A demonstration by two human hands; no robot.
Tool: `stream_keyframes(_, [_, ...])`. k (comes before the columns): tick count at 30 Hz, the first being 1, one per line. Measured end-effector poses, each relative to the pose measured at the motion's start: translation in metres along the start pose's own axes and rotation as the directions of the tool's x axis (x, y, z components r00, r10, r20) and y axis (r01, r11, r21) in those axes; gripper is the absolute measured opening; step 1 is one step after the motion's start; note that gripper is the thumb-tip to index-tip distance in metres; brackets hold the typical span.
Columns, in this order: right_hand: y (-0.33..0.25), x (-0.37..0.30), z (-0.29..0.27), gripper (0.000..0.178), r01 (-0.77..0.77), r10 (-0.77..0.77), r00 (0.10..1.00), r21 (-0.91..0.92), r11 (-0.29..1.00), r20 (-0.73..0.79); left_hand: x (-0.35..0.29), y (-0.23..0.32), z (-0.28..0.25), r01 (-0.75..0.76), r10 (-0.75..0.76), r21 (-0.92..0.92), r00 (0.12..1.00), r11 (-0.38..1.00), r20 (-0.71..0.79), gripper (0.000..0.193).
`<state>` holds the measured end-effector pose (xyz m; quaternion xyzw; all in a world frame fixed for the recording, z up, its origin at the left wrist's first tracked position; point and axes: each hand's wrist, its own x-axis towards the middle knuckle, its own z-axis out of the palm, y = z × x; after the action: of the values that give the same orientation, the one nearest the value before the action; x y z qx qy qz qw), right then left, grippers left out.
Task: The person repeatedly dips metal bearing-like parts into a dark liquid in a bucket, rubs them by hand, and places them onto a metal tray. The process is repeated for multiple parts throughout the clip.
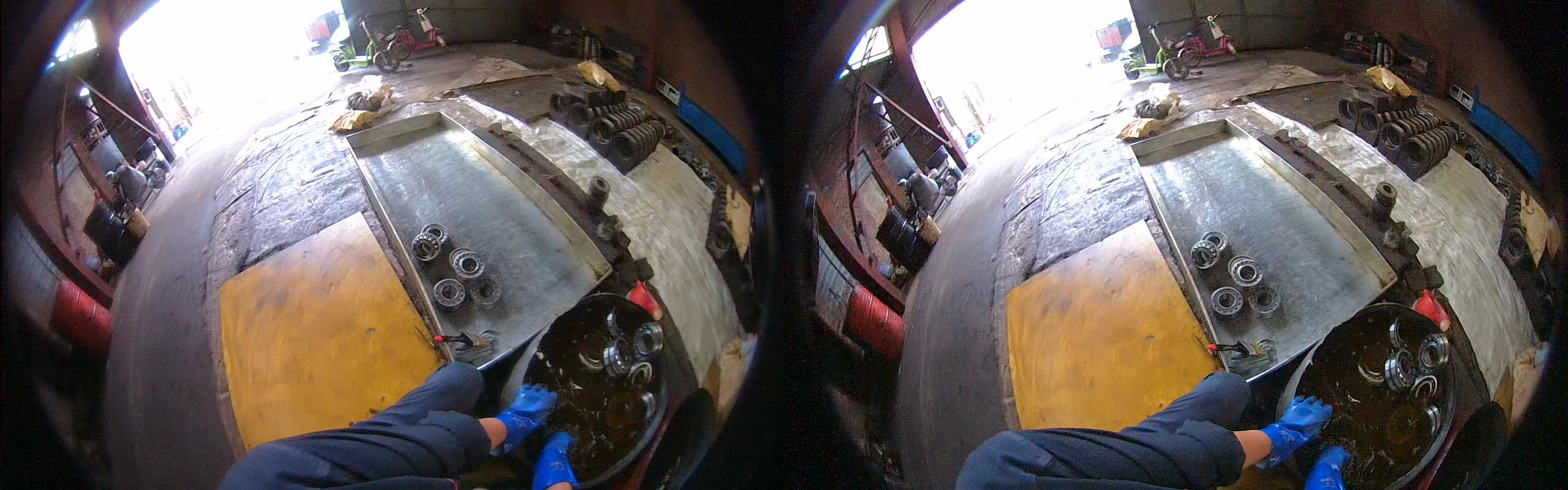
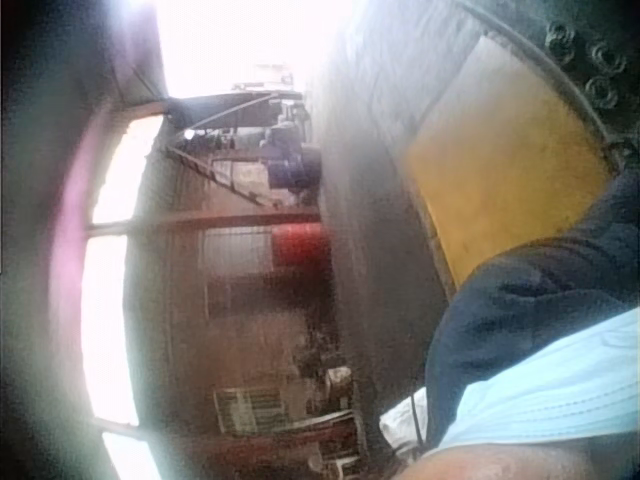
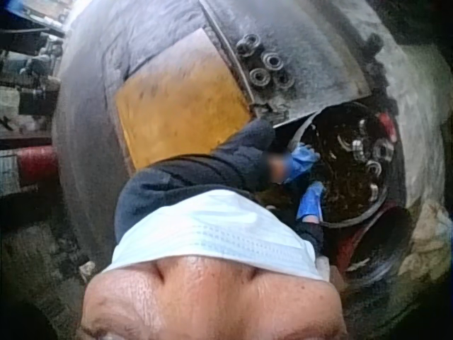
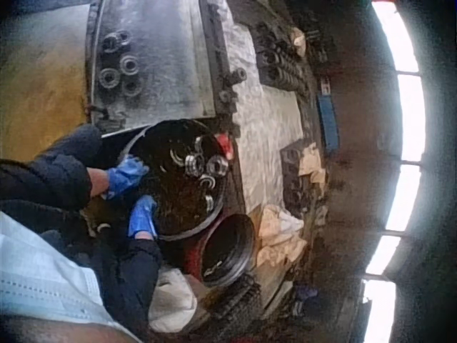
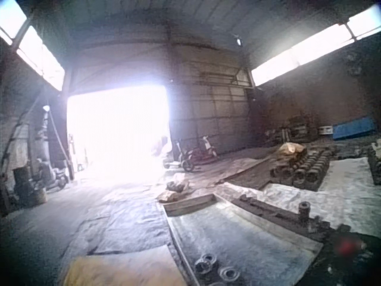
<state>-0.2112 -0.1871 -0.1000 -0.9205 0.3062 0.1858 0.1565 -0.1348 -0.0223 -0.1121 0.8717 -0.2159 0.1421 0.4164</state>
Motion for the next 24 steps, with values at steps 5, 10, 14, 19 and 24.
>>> stream_keyframes(5, [0.009, -0.001, 0.003, 0.041, 0.007, -0.007, 1.000, -0.002, 1.000, -0.002, 0.004, 0.007, -0.013, 0.129, -0.136, 0.053, 0.977, 0.990, 0.165, 0.028])
stream_keyframes(10, [0.007, 0.002, 0.003, 0.041, 0.012, -0.012, 1.000, 0.000, 1.000, -0.006, -0.002, 0.011, -0.011, -0.010, -0.037, 0.204, 0.974, 0.979, 0.225, 0.021])
stream_keyframes(14, [-0.002, 0.000, 0.002, 0.041, 0.033, -0.033, 0.999, 0.004, 0.999, -0.004, -0.007, -0.008, 0.012, 0.090, -0.139, 0.185, 0.952, 0.979, 0.272, 0.034])
stream_keyframes(19, [0.016, 0.000, 0.001, 0.041, 0.013, -0.013, 1.000, -0.005, 1.000, -0.014, -0.002, -0.002, 0.009, 0.076, -0.129, 0.160, 0.926, 0.984, 0.355, 0.035])
stream_keyframes(24, [0.013, -0.001, 0.001, 0.041, 0.018, -0.019, 1.000, -0.009, 1.000, -0.012, -0.006, 0.002, 0.001, -0.013, -0.046, 0.241, 0.971, 0.970, 0.235, 0.033])
